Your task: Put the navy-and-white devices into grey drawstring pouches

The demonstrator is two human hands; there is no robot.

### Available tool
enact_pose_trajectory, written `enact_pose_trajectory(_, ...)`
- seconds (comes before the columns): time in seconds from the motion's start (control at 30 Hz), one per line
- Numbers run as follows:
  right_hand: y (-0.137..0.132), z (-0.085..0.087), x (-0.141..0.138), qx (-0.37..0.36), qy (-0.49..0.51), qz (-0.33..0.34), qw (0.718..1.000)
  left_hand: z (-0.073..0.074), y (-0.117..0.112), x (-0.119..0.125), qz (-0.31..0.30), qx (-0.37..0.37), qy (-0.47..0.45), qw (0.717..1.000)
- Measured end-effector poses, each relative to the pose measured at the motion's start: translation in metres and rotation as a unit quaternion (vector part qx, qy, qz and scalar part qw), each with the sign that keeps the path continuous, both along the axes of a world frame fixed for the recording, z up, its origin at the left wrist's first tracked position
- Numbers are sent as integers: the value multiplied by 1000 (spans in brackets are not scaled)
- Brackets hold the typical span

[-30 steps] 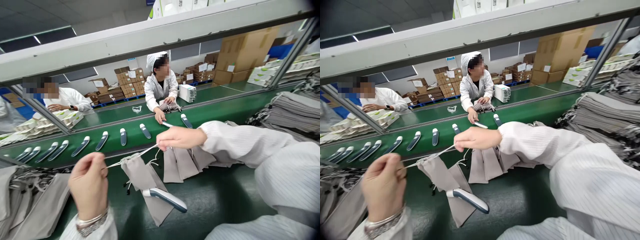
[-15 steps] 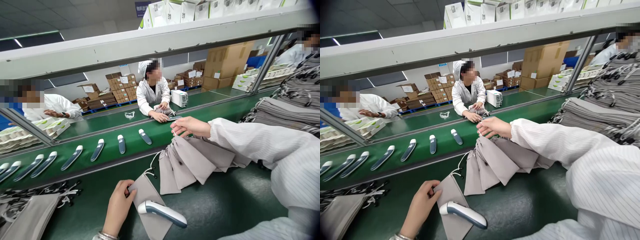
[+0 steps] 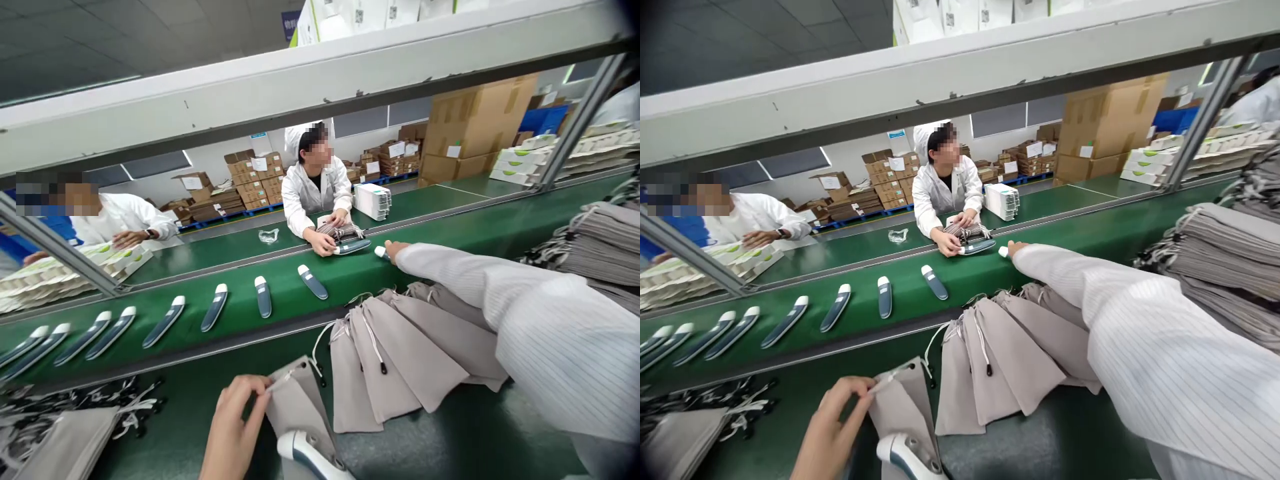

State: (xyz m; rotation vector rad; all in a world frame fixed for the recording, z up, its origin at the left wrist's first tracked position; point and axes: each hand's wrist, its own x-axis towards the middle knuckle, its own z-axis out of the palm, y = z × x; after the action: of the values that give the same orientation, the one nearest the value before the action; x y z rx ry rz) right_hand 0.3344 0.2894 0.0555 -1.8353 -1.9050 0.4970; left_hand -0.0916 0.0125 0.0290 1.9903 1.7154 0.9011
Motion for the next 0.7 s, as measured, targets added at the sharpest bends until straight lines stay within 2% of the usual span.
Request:
enact_pose_trajectory(0.07, 0, -2, 0, -12, 13, -11, 1000, 16, 0, -2, 17, 36, -99, 994)
enact_pose_trajectory(0.13, 1, 6, -4, -16, 31, -4, 999, 32, 1, -2, 23, 71, -169, 983)
enact_pose_trajectory(0.2, -3, 25, -16, -10, 67, 27, 997, 45, 2, 2, 14, 83, -212, 974)
enact_pose_trajectory(0.27, -19, 50, -38, -18, 175, 98, 979, 54, 4, 11, -9, 75, -232, 970)
enact_pose_trajectory(0.3, -33, 64, -52, -28, 251, 151, 956, 57, 6, 17, -23, 69, -233, 970)
enact_pose_trajectory(0.37, -70, 90, -85, -49, 399, 271, 874, 61, 8, 30, -51, 58, -223, 972)
enact_pose_trajectory(0.4, -91, 100, -103, -50, 439, 314, 840, 63, 9, 37, -60, 58, -219, 972)
enact_pose_trajectory(0.47, -130, 111, -137, -39, 491, 361, 792, 67, 9, 48, -74, 65, -218, 971)
enact_pose_trajectory(0.53, -159, 110, -165, -25, 519, 376, 767, 72, 8, 56, -83, 83, -222, 968)
enact_pose_trajectory(0.6, -176, 99, -184, -23, 522, 390, 758, 76, 7, 62, -90, 106, -227, 964)
enact_pose_trajectory(0.7, -187, 82, -196, -27, 462, 432, 774, 78, 8, 67, -65, 158, -254, 952)
